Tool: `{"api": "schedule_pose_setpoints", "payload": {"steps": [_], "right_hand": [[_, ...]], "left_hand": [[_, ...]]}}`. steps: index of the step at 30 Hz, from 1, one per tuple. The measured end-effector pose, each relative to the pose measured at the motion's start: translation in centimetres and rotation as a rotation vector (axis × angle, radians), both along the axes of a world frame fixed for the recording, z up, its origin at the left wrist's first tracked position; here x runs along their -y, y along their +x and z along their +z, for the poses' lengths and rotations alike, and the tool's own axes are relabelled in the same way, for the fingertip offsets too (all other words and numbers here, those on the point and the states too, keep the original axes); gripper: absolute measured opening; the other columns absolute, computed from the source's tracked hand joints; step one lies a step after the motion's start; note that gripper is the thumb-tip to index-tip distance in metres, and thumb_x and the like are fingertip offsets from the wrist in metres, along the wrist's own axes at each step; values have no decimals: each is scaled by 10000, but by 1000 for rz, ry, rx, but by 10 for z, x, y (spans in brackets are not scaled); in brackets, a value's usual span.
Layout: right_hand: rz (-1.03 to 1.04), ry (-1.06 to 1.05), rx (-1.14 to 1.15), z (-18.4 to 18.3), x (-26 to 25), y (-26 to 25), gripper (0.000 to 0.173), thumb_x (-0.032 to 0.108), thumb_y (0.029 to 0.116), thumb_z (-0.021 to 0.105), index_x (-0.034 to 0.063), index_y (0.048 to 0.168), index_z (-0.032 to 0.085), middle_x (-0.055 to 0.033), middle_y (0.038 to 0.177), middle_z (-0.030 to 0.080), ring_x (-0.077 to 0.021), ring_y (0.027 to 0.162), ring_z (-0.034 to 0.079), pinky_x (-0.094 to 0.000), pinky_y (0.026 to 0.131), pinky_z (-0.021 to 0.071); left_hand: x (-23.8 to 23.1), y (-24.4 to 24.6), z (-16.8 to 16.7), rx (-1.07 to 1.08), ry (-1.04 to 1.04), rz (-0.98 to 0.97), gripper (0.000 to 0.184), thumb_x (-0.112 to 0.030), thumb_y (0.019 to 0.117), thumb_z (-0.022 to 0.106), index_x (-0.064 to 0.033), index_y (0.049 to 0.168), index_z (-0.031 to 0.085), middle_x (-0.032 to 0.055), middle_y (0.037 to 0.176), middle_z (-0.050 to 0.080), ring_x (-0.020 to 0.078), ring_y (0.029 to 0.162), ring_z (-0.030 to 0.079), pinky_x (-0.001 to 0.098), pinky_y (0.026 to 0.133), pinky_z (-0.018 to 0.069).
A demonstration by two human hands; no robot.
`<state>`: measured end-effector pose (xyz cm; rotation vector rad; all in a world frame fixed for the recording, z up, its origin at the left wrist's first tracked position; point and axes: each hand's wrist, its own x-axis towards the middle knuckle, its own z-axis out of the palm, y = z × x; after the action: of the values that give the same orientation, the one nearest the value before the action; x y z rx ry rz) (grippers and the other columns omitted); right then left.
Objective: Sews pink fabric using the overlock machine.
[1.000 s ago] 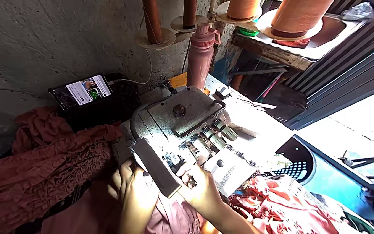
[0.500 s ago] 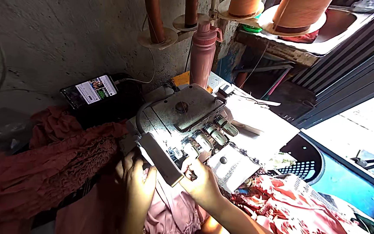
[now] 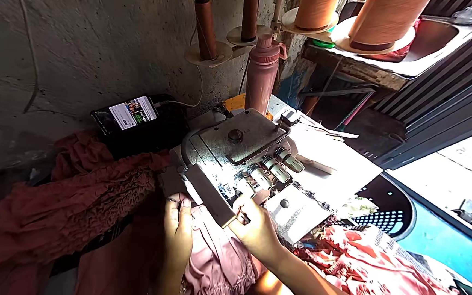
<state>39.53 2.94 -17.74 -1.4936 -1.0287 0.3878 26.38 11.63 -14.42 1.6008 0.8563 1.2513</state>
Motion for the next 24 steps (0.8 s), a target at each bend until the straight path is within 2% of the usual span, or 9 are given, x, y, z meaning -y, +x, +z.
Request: {"api": "schedule_pose_setpoints", "payload": {"steps": [2, 4, 5, 7, 10, 14, 19, 22, 24], "right_hand": [[4, 12, -11, -1, 0, -1, 76, 194, 839, 668, 157, 857, 605, 115, 617, 480, 41, 520, 430, -150, 483, 363], [10, 8, -22, -1, 0, -1, 83, 196, 839, 674, 159, 857, 602, 119, 625, 483, 47, 530, 437, -147, 492, 371], [13, 3, -25, -1, 0, 0, 85, 197, 835, 677, 160, 858, 603, 121, 627, 485, 49, 532, 441, -147, 494, 375], [21, -8, -19, 0, 1, 1, 88, 201, 832, 674, 163, 860, 600, 122, 629, 487, 50, 536, 447, -145, 496, 375], [33, -14, -19, 1, 2, 2, 89, 199, 843, 672, 157, 871, 599, 122, 634, 492, 55, 537, 443, -135, 498, 369], [56, 45, -58, 4, 2, 1, 97, 138, 858, 689, 108, 890, 603, 106, 685, 544, 85, 585, 485, -86, 543, 411], [90, 58, -87, 5, 2, 2, 97, 103, 858, 683, 77, 911, 605, 114, 688, 544, 103, 580, 475, -68, 543, 406], [84, 2, 42, 5, 3, 8, 92, 183, 885, 681, 104, 895, 634, 115, 686, 552, 94, 576, 472, -91, 534, 398], [60, -27, 164, 6, 5, 14, 102, 212, 881, 676, 112, 886, 658, 100, 682, 570, 74, 574, 479, -117, 526, 397]], "left_hand": [[1, 0, 2, 43, -38, -29, 149, 12, 1019, 364, -10, 1070, 502, -87, 899, 618, -49, 850, 632, 151, 827, 546], [3, 1, 2, -140, 59, 33, 124, -5, 1011, 389, -1, 1072, 497, -74, 888, 615, -42, 851, 632, 155, 840, 540], [7, 0, 3, -367, 175, 115, 171, -54, 993, 437, 38, 1087, 545, -6, 931, 622, 18, 923, 631, 215, 905, 508], [15, 3, 7, -781, 370, 234, 331, -209, 938, 498, 66, 1044, 648, 221, 1031, 689, 349, 1061, 645, 572, 918, 391], [11, -1, 19, -1019, 376, 129, 419, -333, 957, 481, 29, 1027, 681, 264, 1110, 665, 464, 1134, 599, 657, 882, 376], [-15, -11, 42, -1019, 259, -174, 359, -314, 946, 588, 18, 987, 720, 231, 1078, 695, 434, 1156, 603, 672, 926, 376], [-36, -11, 63, -1082, 164, -343, 301, -273, 927, 703, -21, 765, 680, 127, 777, 638, 302, 846, 611, 545, 791, 401], [-43, -10, 68, -1027, 115, -426, 218, -212, 915, 724, -55, 769, 684, 42, 689, 599, 173, 685, 555, 439, 677, 413], [-49, -12, 61, -976, 125, -452, 157, -226, 891, 745, -98, 806, 712, -10, 701, 635, 101, 677, 583, 369, 654, 451]]}}
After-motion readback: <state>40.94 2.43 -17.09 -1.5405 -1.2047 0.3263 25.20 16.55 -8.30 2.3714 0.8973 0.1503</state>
